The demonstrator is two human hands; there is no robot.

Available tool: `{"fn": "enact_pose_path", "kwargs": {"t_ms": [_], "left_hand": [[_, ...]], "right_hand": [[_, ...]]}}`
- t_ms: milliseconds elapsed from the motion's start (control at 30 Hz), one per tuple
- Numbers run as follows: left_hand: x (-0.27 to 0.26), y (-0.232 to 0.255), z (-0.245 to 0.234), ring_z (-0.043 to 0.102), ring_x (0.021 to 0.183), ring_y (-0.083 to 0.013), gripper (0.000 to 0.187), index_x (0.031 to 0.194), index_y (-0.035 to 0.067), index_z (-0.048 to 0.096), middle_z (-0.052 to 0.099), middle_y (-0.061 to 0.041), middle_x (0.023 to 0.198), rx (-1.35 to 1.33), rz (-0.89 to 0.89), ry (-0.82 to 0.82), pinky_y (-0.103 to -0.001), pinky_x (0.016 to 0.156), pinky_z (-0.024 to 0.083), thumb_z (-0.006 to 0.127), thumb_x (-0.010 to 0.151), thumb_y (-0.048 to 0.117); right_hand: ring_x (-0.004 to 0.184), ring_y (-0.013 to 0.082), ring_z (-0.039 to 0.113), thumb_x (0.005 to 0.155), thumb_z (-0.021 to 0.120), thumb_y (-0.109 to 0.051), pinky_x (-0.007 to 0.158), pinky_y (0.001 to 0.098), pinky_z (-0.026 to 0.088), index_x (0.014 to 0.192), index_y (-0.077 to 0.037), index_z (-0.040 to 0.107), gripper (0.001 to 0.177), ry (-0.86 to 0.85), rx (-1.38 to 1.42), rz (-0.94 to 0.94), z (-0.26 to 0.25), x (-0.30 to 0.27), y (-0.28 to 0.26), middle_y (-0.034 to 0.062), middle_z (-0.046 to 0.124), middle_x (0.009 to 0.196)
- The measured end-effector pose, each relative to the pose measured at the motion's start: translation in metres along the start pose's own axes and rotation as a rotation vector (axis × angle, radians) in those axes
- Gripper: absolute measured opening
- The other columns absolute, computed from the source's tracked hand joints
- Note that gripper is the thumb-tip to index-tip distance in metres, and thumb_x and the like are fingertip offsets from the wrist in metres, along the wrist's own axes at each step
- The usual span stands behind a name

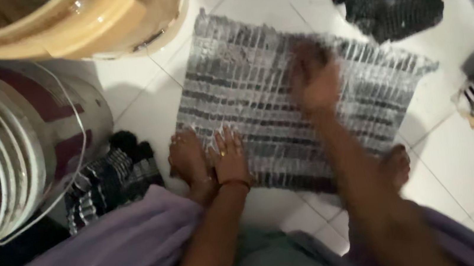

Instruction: The person scrubs a small black and white checkered rug on a tiled floor using a dark scrubbing tool. They repeatedly rub the rug's surface and then pour water from a blue plastic cup to rinse the area.

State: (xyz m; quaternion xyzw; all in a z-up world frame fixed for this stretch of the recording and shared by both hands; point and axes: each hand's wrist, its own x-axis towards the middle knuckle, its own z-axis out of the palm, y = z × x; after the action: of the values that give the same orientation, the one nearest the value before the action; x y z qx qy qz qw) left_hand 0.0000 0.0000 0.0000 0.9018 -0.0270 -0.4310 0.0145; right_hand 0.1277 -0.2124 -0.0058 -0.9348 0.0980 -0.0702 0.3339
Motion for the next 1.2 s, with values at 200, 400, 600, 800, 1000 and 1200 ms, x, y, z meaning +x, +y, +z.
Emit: {"fn": "enact_pose_path", "kwargs": {"t_ms": [200, 400, 600, 800, 1000, 1200], "left_hand": [[0.015, -0.001, 0.032, -0.003, 0.156, -0.0443, 0.129, 0.163, 0.004, 0.003, -0.007, -0.019, 0.17, 0.036, 0.002, 0.118, -0.062, 0.122, 0.01, 0.088, 0.075, 0.046], [-0.002, 0.001, 0.005, -0.006, 0.158, -0.0417, 0.126, 0.166, 0.006, 0.001, -0.01, -0.017, 0.172, -0.063, 0.003, -0.096, -0.06, 0.125, 0.007, 0.084, 0.079, 0.044], [0.012, 0.003, 0.03, -0.003, 0.157, -0.0449, 0.1, 0.163, 0.007, 0.013, -0.004, -0.017, 0.171, 0.062, 0.024, 0.131, -0.064, 0.123, 0.007, 0.073, 0.09, 0.037], [0.019, -0.001, 0.056, -0.001, 0.155, -0.0428, 0.096, 0.164, 0.009, 0.017, -0.001, -0.017, 0.171, 0.001, 0.032, 0.124, -0.063, 0.119, 0.007, 0.07, 0.089, 0.035], [0.025, -0.003, 0.05, 0.0, 0.156, -0.0417, 0.082, 0.16, 0.013, 0.019, 0.002, -0.014, 0.172, 0.061, 0.005, 0.274, -0.064, 0.122, 0.007, 0.065, 0.095, 0.032], [0.015, -0.001, 0.044, -0.002, 0.153, -0.0457, 0.08, 0.164, 0.005, 0.013, 0.0, -0.019, 0.172, 0.095, 0.044, 0.064, -0.065, 0.117, 0.004, 0.053, 0.097, 0.02]], "right_hand": [[0.097, 0.0389, 0.067, 0.097, 0.062, -0.038, 0.085, 0.0526, 0.054, 0.125, -0.012, 0.071, 0.04, -0.643, -0.101, -0.22, 0.03, -0.021, -0.064, 0.0193, 0.071, 0.116], [0.094, 0.0433, 0.067, 0.086, 0.073, -0.042, 0.078, 0.0498, 0.056, 0.135, -0.016, 0.065, 0.056, 0.165, -0.437, -0.307, -0.016, 0.06, -0.016, 0.0274, 0.068, 0.12], [0.094, 0.0329, 0.07, 0.086, 0.071, -0.031, 0.077, 0.0479, 0.056, 0.109, -0.012, 0.076, 0.03, -0.67, -0.273, -0.692, 0.049, -0.023, -0.106, 0.016, 0.069, 0.123], [0.11, 0.0446, 0.056, 0.091, 0.065, -0.046, 0.084, 0.0565, 0.048, 0.149, -0.026, 0.061, 0.061, -0.217, -0.45, -0.553, 0.056, 0.066, -0.089, 0.025, 0.049, 0.145], [0.12, 0.0412, 0.058, 0.09, 0.063, -0.049, 0.099, 0.0569, 0.047, 0.138, -0.019, 0.061, 0.057, -0.629, -0.27, -0.652, 0.081, 0.004, -0.135, 0.0188, 0.059, 0.136], [0.111, 0.0385, 0.065, 0.102, 0.056, -0.045, 0.091, 0.0534, 0.054, 0.139, -0.023, 0.064, 0.043, -0.769, -0.114, -0.604, 0.084, 0.052, -0.151, 0.0143, 0.065, 0.132]]}}
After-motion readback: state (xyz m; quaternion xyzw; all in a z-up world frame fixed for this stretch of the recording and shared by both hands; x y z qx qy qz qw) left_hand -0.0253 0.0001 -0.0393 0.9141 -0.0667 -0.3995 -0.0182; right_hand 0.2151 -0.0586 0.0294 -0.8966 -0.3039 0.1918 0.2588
